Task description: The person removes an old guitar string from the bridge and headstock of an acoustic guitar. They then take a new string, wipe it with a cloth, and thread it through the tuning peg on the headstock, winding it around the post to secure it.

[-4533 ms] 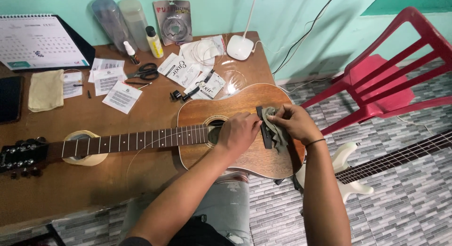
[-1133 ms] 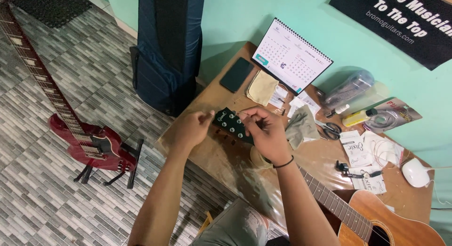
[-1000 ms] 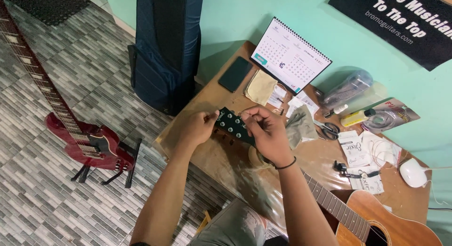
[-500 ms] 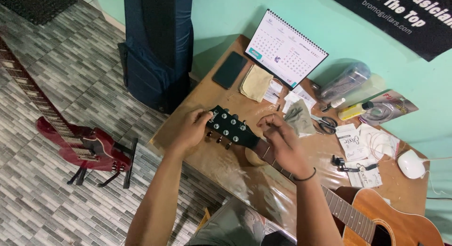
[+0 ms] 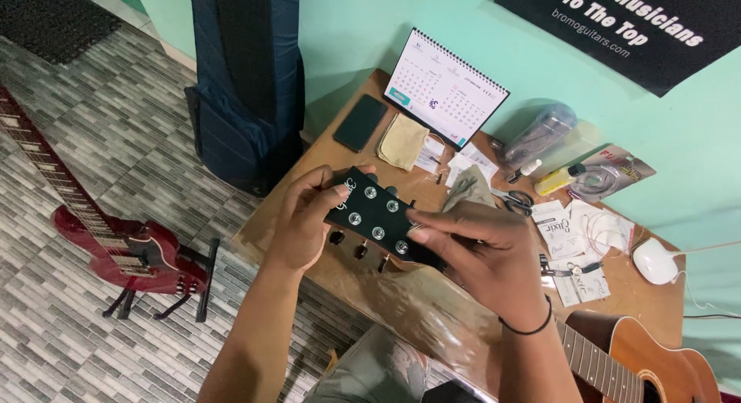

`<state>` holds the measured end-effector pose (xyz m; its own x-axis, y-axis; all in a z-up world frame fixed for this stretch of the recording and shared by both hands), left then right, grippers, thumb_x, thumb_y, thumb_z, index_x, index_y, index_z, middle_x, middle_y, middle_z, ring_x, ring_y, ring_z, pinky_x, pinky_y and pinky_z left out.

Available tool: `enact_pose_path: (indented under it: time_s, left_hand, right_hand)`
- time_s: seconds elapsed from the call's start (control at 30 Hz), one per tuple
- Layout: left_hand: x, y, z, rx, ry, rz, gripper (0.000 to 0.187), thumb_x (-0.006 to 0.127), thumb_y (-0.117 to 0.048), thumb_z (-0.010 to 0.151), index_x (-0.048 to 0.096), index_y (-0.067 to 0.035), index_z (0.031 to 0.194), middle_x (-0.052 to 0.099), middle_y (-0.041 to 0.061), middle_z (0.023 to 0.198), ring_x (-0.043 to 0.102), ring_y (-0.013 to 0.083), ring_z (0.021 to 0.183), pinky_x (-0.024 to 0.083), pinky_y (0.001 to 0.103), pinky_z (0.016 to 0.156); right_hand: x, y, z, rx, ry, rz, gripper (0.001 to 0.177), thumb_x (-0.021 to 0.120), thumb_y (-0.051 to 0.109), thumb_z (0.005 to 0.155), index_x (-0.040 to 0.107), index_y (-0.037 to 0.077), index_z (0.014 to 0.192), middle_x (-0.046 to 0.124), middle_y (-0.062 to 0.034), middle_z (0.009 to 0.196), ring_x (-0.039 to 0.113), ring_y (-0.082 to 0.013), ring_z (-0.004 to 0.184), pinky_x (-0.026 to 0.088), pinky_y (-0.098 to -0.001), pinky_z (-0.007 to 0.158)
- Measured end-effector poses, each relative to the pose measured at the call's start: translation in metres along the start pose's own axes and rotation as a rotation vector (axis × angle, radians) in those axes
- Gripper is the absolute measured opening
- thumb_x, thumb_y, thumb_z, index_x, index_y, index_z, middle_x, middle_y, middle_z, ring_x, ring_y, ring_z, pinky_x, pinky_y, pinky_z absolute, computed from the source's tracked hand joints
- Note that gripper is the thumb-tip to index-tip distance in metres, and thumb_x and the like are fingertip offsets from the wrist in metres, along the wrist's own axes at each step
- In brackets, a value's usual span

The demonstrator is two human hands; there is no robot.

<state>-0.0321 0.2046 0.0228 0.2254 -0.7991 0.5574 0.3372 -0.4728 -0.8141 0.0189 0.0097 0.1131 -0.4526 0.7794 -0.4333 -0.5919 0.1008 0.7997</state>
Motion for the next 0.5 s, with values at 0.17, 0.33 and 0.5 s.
enact_pose_path:
  time_s: [0.17,0.33,0.5]
  left_hand:
    - [-0.008,0.009,-0.012,0.008,-0.106,0.041,0.029,0.075,-0.009,0.086,0.049,-0.006,0.075,0.062,0.011,0.078,0.061,0.0111,0.066,0.052,0.02,0.048]
    - [-0.016,0.007,-0.027,-0.01,-0.242,0.204,0.033,0.082,-0.016,0.086,0.051,-0.004,0.085,0.052,0.01,0.074,0.061,0.013,0.064,0.056,0.023,0.05]
    - [-0.008,-0.02,-0.043,0.095,-0.008,0.411,0.027,0.074,-0.027,0.094,0.068,-0.008,0.112,0.064,0.029,0.132,0.056,0.0356,0.131,0.047,0.048,0.107]
  right_hand:
    - [0.012,0.02,-0.007,-0.034,-0.032,-0.044,0.013,0.085,0.002,0.079,0.083,0.004,0.092,0.067,-0.0092,0.056,0.057,-0.0098,0.052,0.05,-0.0253,0.055]
    - [0.023,0.029,-0.011,-0.078,-0.057,-0.147,0.008,0.085,0.004,0.082,0.083,0.006,0.089,0.07,-0.0096,0.059,0.069,-0.0173,0.052,0.056,-0.0275,0.057]
    - [0.033,0.038,-0.01,-0.126,-0.085,-0.239,0.006,0.08,0.004,0.087,0.082,0.002,0.093,0.072,-0.0142,0.063,0.074,-0.0276,0.057,0.057,-0.0313,0.058]
Point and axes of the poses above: each hand's wrist, its own z-axis towards the middle knuckle, its own x-axis out of the palm, y = z × x, the point moved 2 cm from there along z, towards the middle knuckle
